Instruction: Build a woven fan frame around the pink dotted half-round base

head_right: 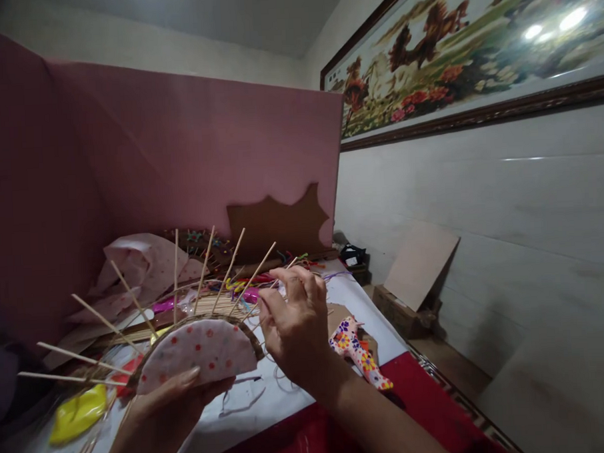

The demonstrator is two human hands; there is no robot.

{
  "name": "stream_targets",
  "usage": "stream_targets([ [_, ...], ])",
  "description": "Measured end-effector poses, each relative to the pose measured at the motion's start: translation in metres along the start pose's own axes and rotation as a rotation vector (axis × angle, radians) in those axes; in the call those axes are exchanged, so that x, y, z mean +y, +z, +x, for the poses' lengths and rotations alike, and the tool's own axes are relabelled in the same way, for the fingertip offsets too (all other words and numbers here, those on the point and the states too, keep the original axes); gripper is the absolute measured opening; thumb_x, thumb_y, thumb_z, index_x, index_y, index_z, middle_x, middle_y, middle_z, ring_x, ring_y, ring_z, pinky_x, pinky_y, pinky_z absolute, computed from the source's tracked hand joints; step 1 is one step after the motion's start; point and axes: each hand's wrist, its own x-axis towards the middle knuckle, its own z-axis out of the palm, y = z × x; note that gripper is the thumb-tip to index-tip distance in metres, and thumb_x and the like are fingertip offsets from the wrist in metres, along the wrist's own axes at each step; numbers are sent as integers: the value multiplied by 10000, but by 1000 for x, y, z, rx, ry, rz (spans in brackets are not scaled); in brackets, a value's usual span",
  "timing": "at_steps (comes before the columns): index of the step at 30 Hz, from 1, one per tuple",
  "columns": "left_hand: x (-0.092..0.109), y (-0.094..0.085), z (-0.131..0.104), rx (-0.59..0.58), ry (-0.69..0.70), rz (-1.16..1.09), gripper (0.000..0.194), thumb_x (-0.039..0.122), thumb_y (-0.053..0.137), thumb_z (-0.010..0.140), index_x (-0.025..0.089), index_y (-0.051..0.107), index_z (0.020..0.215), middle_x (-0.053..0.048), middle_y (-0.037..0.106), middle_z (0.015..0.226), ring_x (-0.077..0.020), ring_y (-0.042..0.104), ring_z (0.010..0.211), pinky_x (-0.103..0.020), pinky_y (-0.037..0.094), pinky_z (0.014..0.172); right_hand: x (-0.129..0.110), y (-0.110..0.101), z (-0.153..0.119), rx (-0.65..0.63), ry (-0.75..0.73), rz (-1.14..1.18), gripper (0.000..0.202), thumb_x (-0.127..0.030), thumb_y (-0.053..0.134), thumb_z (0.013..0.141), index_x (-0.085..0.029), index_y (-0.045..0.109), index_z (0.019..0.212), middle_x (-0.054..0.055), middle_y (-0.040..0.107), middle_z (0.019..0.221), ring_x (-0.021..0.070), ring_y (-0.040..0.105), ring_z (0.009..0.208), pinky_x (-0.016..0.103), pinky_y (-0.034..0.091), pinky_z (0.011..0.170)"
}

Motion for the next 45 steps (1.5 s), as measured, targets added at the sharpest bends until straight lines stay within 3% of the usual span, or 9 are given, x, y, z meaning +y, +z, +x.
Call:
stream_targets([
  [10,-2,5,1,-33,-111,27,329,175,652,647,176,691,974,-125,707,975,-376,568,1063,-495,469,887,9,6,-7,-65,89,45,82,-214,606,801,-206,670,852,76,600,1071,258,463,1073,459,356,924],
  [22,-10,2,2,3,-102,28,469,194,662,616,222,644,1083,-100,704,989,-397,548,1088,-535,456,892,9,9,-11,-68,129,19,65,-200,605,796,-197,647,746,57,616,954,238,487,980,423,354,867],
  [28,-12,-5,5,-2,-110,12,409,210,663,633,220,673,1041,-104,714,964,-381,566,1070,-518,465,902,9,6,-10,-39,130,42,67,-198,587,805,-199,652,789,57,618,960,231,496,983,415,362,870],
  [34,-13,-14,11,28,-81,-37,127,150,662,659,138,698,781,-114,717,895,-297,637,921,-436,509,865,16,3,-11,2,163,45,81,-164,568,792,-182,647,791,72,616,970,243,494,1001,424,369,894],
  [41,-9,-6,5,79,-42,-88,333,85,667,665,149,646,991,-84,708,856,-267,653,874,-412,537,799,12,5,-16,-87,171,58,55,-203,609,777,-208,661,760,64,602,1037,253,474,1056,444,346,906],
  [45,-7,-4,4,99,-59,-100,279,71,671,657,131,649,928,-71,700,775,-252,660,832,-387,546,786,11,5,-17,-99,176,54,54,-202,619,770,-213,670,754,62,605,999,249,479,1028,435,350,883],
])
